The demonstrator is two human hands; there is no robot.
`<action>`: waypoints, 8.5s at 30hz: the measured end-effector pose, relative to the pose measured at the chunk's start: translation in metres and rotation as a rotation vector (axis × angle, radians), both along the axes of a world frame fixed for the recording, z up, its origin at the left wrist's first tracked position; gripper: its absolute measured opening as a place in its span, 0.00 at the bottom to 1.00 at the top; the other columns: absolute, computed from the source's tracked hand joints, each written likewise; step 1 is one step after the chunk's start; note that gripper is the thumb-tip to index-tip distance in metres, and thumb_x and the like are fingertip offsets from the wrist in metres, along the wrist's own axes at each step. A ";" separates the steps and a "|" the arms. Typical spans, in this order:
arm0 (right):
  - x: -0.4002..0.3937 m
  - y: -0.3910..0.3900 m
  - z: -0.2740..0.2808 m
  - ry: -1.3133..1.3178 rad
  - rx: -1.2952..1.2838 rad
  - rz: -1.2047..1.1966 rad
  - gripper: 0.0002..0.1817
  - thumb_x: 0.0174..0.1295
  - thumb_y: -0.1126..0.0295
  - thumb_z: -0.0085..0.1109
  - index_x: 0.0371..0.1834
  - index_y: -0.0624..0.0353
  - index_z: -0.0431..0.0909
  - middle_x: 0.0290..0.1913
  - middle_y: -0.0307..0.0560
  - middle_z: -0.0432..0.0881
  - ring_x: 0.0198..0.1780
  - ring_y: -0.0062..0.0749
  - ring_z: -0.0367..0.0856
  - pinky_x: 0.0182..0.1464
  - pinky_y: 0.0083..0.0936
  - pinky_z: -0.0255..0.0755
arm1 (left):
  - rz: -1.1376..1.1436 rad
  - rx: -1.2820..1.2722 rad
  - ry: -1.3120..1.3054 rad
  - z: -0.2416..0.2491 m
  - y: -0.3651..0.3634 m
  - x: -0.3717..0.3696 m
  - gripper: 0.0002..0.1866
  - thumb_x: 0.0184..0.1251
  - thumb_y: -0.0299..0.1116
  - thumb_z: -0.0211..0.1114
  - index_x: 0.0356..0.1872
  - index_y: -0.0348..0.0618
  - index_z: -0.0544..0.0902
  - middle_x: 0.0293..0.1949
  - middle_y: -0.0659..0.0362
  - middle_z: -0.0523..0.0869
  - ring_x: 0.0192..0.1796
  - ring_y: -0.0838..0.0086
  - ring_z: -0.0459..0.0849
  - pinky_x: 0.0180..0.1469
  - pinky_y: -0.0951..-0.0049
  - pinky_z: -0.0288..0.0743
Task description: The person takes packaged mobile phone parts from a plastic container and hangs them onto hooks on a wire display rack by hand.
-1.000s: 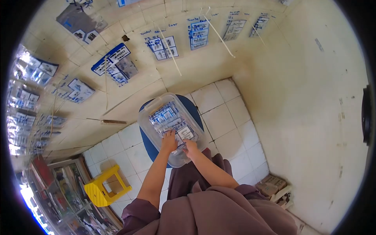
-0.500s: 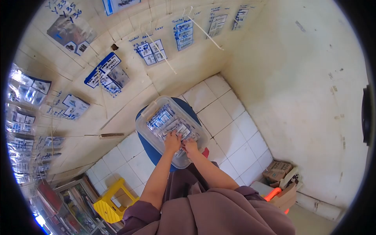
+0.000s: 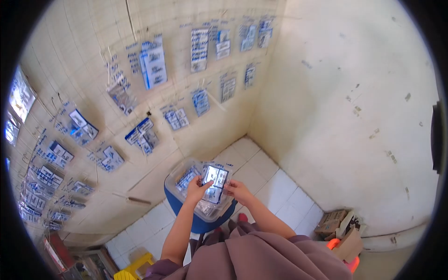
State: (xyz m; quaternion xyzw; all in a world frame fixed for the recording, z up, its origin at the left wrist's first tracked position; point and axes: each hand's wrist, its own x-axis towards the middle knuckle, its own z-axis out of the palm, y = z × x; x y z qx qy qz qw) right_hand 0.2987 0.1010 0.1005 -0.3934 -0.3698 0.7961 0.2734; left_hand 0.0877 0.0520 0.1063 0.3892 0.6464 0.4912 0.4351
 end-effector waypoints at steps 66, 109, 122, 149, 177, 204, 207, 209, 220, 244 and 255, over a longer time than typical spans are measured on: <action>0.084 0.480 0.705 0.413 2.129 -0.518 0.26 0.62 0.70 0.61 0.64 0.61 0.74 0.63 0.56 0.75 0.65 0.50 0.74 0.65 0.34 0.68 | 0.475 1.364 1.104 0.686 0.416 0.168 0.31 0.64 0.24 0.66 0.70 0.44 0.69 0.63 0.52 0.77 0.48 0.66 0.84 0.46 0.69 0.80; -0.004 0.556 0.611 -0.410 2.137 -0.534 0.36 0.58 0.56 0.67 0.72 0.33 0.68 0.83 0.49 0.38 0.80 0.58 0.42 0.72 0.65 0.46 | 0.649 0.831 1.375 0.611 0.495 0.087 0.34 0.54 0.31 0.74 0.65 0.46 0.75 0.72 0.44 0.62 0.68 0.46 0.71 0.62 0.56 0.75; 0.054 0.443 0.536 -0.119 2.048 -0.622 0.27 0.60 0.63 0.65 0.65 0.46 0.75 0.76 0.56 0.56 0.75 0.58 0.54 0.73 0.55 0.46 | 0.568 0.885 1.317 0.543 0.375 0.165 0.17 0.60 0.33 0.69 0.50 0.43 0.84 0.65 0.48 0.73 0.54 0.53 0.81 0.54 0.58 0.76; -0.016 0.017 0.036 -0.096 0.309 0.313 0.20 0.64 0.68 0.64 0.58 0.60 0.76 0.49 0.45 0.83 0.51 0.30 0.80 0.56 0.31 0.73 | -0.100 -0.073 0.520 0.059 -0.052 0.024 0.18 0.63 0.37 0.69 0.51 0.41 0.83 0.49 0.47 0.83 0.50 0.57 0.84 0.51 0.62 0.80; -0.080 -0.002 -0.203 -0.408 -0.734 -0.065 0.16 0.62 0.68 0.62 0.53 0.47 0.73 0.48 0.42 0.73 0.50 0.38 0.73 0.56 0.43 0.69 | 0.069 -0.680 0.703 -0.176 -0.006 0.013 0.08 0.65 0.33 0.64 0.43 0.48 0.81 0.54 0.55 0.81 0.58 0.57 0.79 0.57 0.45 0.69; 0.031 0.071 0.187 0.087 0.972 0.253 0.12 0.64 0.76 0.66 0.49 0.65 0.79 0.39 0.43 0.85 0.39 0.19 0.83 0.41 0.18 0.78 | 0.339 0.616 0.024 0.201 -0.016 0.080 0.07 0.72 0.30 0.65 0.43 0.37 0.80 0.37 0.62 0.86 0.40 0.82 0.81 0.45 0.78 0.75; 0.035 0.069 0.250 0.178 1.060 0.154 0.21 0.64 0.78 0.65 0.58 0.63 0.71 0.42 0.46 0.84 0.38 0.20 0.82 0.39 0.18 0.77 | 0.347 0.679 0.074 0.259 -0.008 0.092 0.07 0.72 0.30 0.65 0.42 0.36 0.80 0.36 0.62 0.86 0.40 0.83 0.80 0.43 0.78 0.74; 0.032 0.073 0.287 0.308 1.114 0.030 0.25 0.64 0.80 0.64 0.63 0.61 0.65 0.44 0.47 0.83 0.39 0.21 0.82 0.38 0.18 0.77 | 0.302 0.731 0.104 0.289 0.006 0.090 0.08 0.72 0.30 0.65 0.42 0.35 0.80 0.36 0.62 0.86 0.39 0.83 0.80 0.43 0.79 0.74; 0.001 0.179 0.454 0.654 1.483 -0.294 0.17 0.68 0.80 0.57 0.58 0.60 0.65 0.42 0.44 0.81 0.40 0.21 0.80 0.39 0.17 0.74 | 0.415 1.107 0.358 0.465 0.117 0.099 0.22 0.74 0.25 0.60 0.62 0.45 0.60 0.56 0.48 0.75 0.42 0.77 0.83 0.40 0.82 0.74; -0.068 0.327 0.695 0.331 2.017 -0.486 0.22 0.71 0.60 0.51 0.66 0.51 0.74 0.64 0.49 0.73 0.60 0.39 0.78 0.62 0.46 0.58 | 0.420 1.151 0.784 0.676 0.237 0.053 0.32 0.69 0.24 0.64 0.73 0.39 0.63 0.66 0.52 0.75 0.47 0.74 0.85 0.47 0.72 0.79; -0.062 0.339 0.681 0.121 2.071 -0.410 0.25 0.69 0.57 0.52 0.65 0.56 0.74 0.64 0.51 0.72 0.61 0.43 0.76 0.62 0.48 0.59 | 0.411 1.095 0.690 0.661 0.259 0.033 0.38 0.65 0.28 0.68 0.73 0.33 0.60 0.69 0.45 0.72 0.44 0.67 0.87 0.44 0.71 0.80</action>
